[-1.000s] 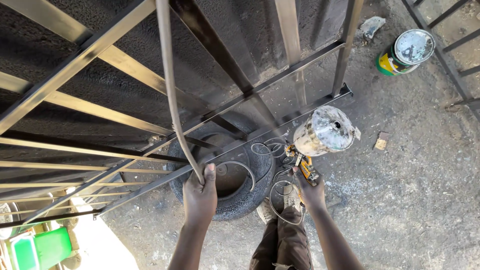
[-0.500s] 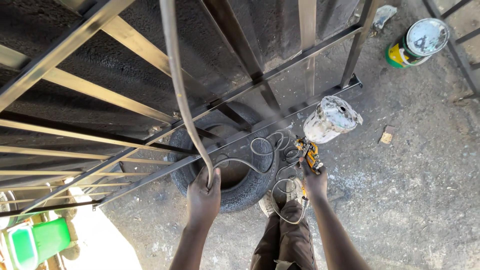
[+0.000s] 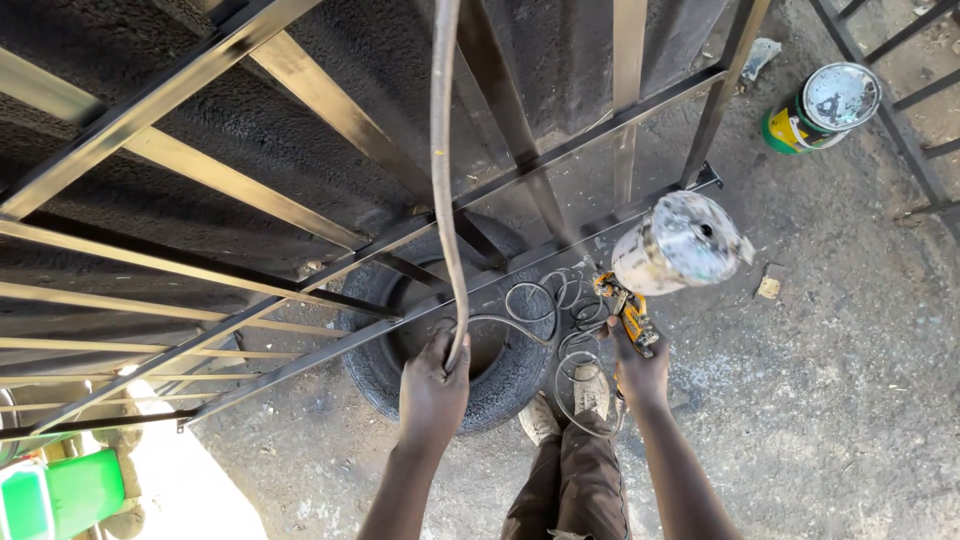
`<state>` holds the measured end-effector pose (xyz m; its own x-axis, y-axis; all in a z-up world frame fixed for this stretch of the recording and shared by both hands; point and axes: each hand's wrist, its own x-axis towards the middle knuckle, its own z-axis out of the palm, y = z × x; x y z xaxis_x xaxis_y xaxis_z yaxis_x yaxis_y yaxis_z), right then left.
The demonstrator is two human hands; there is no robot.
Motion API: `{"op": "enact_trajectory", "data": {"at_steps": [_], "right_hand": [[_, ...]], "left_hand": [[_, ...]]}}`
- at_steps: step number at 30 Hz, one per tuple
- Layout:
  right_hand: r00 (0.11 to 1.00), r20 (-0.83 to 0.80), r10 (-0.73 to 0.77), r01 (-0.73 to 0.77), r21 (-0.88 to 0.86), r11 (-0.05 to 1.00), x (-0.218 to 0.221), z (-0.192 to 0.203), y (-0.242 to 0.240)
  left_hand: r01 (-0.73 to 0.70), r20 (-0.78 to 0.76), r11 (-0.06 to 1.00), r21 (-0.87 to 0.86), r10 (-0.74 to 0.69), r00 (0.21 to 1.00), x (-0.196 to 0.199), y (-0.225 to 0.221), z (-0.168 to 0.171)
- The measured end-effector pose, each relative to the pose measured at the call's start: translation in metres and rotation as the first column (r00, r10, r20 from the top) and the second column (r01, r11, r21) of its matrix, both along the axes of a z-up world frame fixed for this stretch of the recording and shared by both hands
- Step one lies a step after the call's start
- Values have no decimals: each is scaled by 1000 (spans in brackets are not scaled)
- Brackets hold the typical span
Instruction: Spray painting a metal gate frame with black paint using a pneumatic spray gun
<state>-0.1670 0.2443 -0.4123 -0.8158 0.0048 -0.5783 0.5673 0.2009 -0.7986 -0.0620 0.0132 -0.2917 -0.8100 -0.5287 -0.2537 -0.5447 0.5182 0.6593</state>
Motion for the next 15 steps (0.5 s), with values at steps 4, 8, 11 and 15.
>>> {"op": "enact_trajectory", "data": {"at_steps": [4, 8, 11, 15], "right_hand": [[993, 20, 116, -118, 245, 962, 4, -36, 10], [999, -36, 7, -5, 55, 998, 10, -3, 4], [987, -160, 23, -23, 2, 1000, 10, -3, 5], [992, -125, -33, 30, -25, 999, 2, -3, -2]], "left_hand": [[-34, 38, 999, 35, 33, 999, -2, 4, 16], [-5, -5, 1000, 6, 5, 1000, 2, -2, 7], [-26, 12, 999, 31, 26, 1000, 3, -5, 3], [22, -31, 1000, 4, -22, 999, 1, -4, 3]]}}
